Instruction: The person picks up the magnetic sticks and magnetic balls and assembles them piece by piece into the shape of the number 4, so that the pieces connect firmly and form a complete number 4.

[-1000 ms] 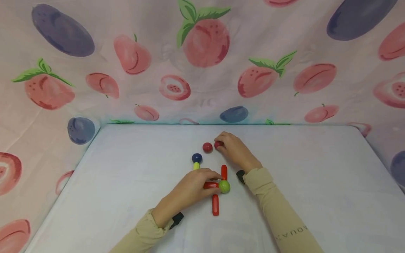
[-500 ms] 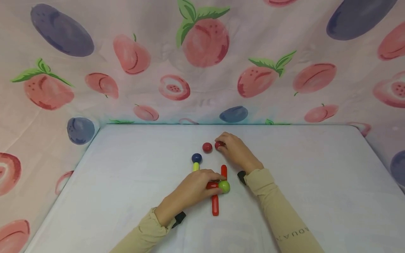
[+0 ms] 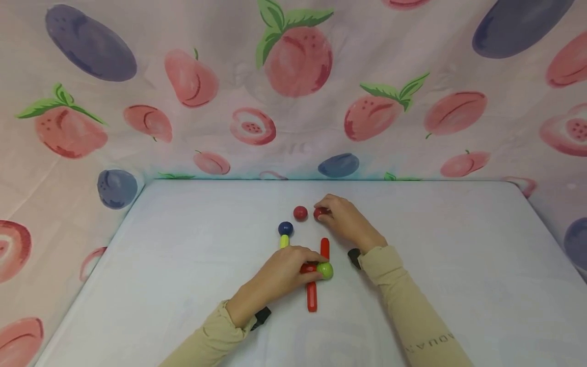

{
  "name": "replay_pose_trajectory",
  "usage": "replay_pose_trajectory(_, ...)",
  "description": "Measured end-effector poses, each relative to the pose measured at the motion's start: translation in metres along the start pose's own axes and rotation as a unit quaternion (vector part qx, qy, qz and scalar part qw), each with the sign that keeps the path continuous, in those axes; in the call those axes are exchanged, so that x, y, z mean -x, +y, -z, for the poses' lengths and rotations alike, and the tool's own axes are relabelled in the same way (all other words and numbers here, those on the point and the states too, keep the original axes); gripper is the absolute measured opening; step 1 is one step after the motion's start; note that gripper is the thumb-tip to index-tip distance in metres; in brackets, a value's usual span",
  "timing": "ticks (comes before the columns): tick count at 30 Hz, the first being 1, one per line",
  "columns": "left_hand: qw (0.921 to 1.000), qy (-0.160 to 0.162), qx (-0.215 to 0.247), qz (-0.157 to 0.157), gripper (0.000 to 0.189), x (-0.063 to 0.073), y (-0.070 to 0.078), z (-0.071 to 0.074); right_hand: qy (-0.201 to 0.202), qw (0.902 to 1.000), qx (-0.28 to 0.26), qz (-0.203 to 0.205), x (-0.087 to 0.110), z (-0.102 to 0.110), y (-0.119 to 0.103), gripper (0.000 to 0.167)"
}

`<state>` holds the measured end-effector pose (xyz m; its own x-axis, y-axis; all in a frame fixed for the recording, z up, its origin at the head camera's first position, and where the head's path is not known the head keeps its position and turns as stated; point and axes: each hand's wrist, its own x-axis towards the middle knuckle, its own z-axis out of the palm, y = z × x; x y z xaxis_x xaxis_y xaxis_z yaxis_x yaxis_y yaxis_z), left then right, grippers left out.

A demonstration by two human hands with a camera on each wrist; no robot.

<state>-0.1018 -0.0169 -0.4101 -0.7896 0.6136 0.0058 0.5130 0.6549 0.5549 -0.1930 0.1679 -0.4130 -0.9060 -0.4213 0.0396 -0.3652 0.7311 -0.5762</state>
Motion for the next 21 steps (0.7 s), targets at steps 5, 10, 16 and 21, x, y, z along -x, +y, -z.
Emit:
replay_pose_trajectory(5, 1.0, 0.007, -0.003, -0.005, 0.03, 0.001, 0.001, 0.0, -0.01, 0.9998, -0.014, 0.004, 0.003, 0.002, 0.003, 0.029)
replay_pose_trajectory(10, 0.9999, 0.011, -0.002, -0.004, 0.029, 0.001, 0.003, 0.0, -0.022, 0.9994, -0.026, 0.0, 0.007, 0.003, 0.004, 0.028)
replay_pose_trajectory(16, 0.9999, 0.013, 0.0, -0.002, 0.029, 0.001, 0.003, 0.0, -0.03, 0.9992, -0.027, 0.002, 0.009, 0.005, 0.005, 0.029)
replay_pose_trajectory(21, 0.9998, 0.017, -0.008, -0.003, 0.025, 0.0, 0.002, -0.001, -0.039, 0.9988, -0.028, 0.009, 0.012, 0.008, 0.005, 0.029)
